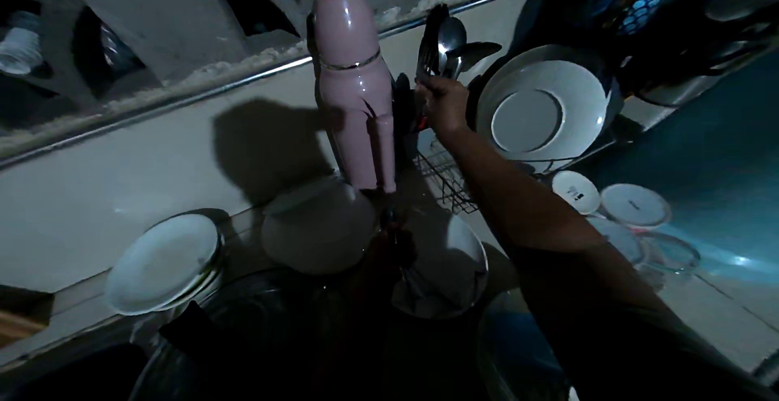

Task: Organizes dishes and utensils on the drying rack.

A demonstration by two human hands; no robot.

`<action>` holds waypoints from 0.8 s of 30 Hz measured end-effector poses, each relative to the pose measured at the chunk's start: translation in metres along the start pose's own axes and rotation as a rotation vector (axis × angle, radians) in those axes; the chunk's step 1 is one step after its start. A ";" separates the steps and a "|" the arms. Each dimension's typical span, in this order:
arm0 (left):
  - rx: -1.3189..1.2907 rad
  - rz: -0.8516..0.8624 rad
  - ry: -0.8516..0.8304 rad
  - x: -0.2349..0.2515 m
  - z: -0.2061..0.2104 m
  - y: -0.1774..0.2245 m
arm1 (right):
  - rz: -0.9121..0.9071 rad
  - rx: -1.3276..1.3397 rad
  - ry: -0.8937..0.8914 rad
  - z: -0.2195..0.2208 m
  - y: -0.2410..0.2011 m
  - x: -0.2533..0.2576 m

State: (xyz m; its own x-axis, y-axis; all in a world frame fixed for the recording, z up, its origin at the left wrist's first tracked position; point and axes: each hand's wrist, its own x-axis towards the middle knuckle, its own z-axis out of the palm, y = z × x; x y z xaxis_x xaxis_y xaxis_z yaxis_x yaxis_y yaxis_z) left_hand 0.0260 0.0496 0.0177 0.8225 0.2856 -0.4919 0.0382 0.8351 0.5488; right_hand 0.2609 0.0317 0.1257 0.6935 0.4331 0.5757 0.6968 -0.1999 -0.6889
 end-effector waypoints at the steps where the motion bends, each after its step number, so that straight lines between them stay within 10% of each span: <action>1: -0.002 -0.007 -0.006 0.006 -0.005 -0.001 | 0.018 -0.035 0.012 0.007 0.002 0.004; 9: 0.192 0.130 -0.060 0.010 -0.014 0.006 | 0.421 -0.381 -0.481 0.023 0.001 0.008; 14: 0.002 0.055 -0.034 -0.007 0.007 0.012 | 0.163 -0.543 -0.793 -0.030 -0.057 0.002; 18: -0.022 0.060 -0.272 0.014 0.001 0.007 | -0.125 -0.129 -1.263 -0.062 -0.088 -0.073; 24: 0.015 -0.069 -0.344 -0.012 0.028 0.001 | -0.439 0.031 -1.127 -0.059 -0.053 -0.102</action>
State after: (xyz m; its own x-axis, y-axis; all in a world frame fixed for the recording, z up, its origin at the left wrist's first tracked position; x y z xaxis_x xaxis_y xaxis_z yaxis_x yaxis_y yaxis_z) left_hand 0.0324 0.0337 0.0434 0.9607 0.0515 -0.2727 0.1064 0.8393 0.5332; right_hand 0.1643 -0.0540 0.1296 -0.1607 0.9847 0.0669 0.8176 0.1708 -0.5499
